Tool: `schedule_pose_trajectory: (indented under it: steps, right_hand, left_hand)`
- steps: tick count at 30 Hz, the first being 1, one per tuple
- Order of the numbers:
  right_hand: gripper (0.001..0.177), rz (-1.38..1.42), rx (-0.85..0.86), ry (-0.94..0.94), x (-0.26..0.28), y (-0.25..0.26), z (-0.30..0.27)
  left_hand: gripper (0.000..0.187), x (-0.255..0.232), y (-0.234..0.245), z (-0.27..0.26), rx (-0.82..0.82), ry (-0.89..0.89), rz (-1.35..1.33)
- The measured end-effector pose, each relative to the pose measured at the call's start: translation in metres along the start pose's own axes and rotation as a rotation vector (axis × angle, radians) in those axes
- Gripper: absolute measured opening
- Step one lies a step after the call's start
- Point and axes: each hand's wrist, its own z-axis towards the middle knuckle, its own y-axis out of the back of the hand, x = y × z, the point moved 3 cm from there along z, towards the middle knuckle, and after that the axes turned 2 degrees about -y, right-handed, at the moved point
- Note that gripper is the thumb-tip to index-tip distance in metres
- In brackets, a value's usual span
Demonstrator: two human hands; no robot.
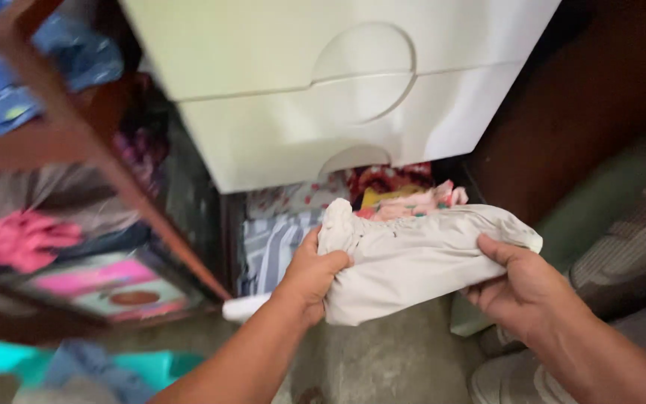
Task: Folding laundry and organizing folded clothes from chairs into a chest of drawers.
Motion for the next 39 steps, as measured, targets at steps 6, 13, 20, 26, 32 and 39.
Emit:
schedule_pose_trajectory:
  steps: [6,13,20,26,32,39]
  right_hand:
    - [0.041,0.030,-0.020,0.026,0.034,-0.016,0.055]
    - [0.044,0.047,0.047,-0.022,0.061,-0.024,0.120]
    - [0.042,-0.082,-0.104,-0.172,0.056,0.031,0.206]
    - [0.046,-0.788,-0.279,-0.098,0.063,0.072,0.253]
    - [0.061,-1.610,0.164,0.325,0.059,0.002,0.263]
    - [0.085,-2.053,0.521,0.249,0.019,0.005,0.339]
  left_hand:
    - [0.077,0.003,-0.014,0.065,-0.013,0.036,0.158]
    - [0.086,0.033,-0.031,0.124,-0.051,0.088,0.159]
    - [0.089,0.068,-0.055,0.158,-0.165,0.170,0.280]
    - [0.111,0.082,-0.077,0.158,-0.256,0.128,1.103]
    - [0.121,0.069,-0.104,0.165,0.084,-0.031,1.574]
    - [0.155,0.083,-0.099,0.192,0.417,0.259,1.736]
